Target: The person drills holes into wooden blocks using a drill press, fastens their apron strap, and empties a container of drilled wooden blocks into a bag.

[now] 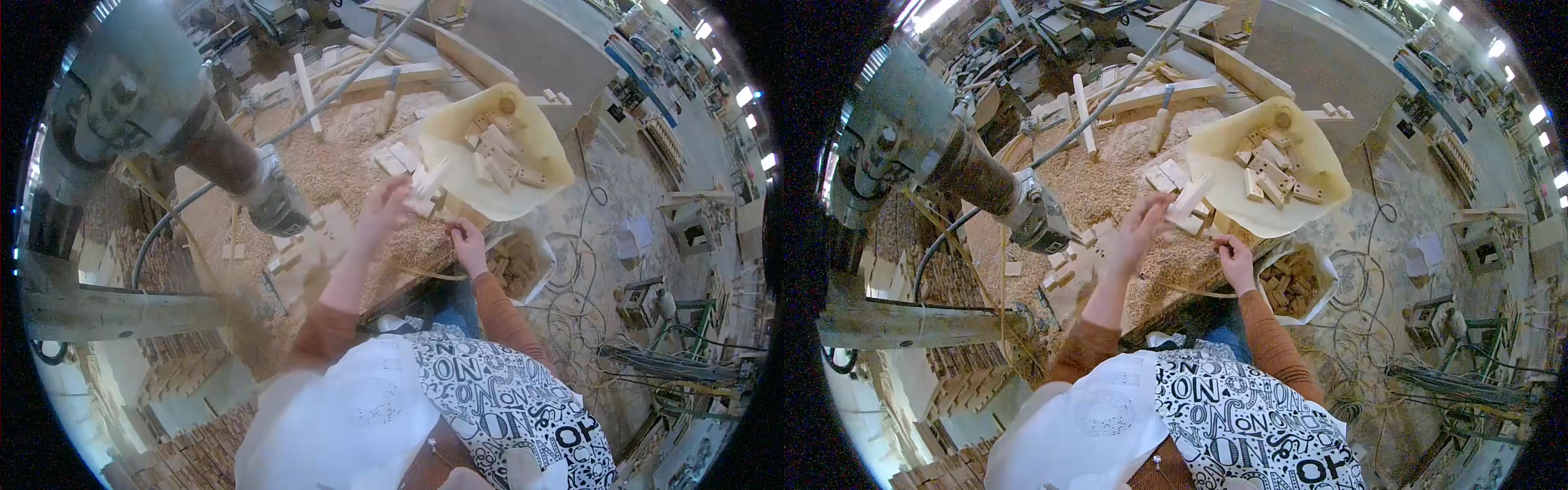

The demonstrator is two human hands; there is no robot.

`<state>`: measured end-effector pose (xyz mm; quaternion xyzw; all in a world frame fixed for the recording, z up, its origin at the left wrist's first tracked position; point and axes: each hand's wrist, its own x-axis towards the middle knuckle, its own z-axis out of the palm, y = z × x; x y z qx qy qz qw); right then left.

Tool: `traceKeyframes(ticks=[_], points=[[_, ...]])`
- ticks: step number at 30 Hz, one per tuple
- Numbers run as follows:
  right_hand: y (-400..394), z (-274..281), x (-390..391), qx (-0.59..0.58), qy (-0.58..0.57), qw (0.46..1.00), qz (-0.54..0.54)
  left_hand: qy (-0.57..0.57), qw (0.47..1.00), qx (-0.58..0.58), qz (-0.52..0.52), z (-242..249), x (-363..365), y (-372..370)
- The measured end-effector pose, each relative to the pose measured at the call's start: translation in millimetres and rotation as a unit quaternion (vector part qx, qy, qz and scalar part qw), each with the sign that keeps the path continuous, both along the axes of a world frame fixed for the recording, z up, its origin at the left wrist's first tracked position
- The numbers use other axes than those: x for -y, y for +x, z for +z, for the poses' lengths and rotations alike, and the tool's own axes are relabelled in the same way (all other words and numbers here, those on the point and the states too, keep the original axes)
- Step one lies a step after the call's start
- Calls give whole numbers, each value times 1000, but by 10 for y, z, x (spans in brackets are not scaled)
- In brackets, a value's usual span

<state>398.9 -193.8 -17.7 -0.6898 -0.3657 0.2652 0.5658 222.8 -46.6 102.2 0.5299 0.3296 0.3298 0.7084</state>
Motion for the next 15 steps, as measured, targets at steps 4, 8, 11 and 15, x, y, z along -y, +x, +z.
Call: traceKeyframes(ticks=[4, 8, 11, 15], points=[[-4, 14, -7, 8, 0, 1000, 6, 401, 849, -340, 61, -396, -888, 372], [66, -63, -3, 18, -1, 999, 27, 376, 792, -480, 14, -909, -1359, 571], [90, -119, -2, 24, -39, 999, 26, 305, 782, -532, -111, -672, -1382, 612], [103, -189, -17, 37, -34, 998, 24, 359, 769, -524, -71, -416, -1120, 637]])
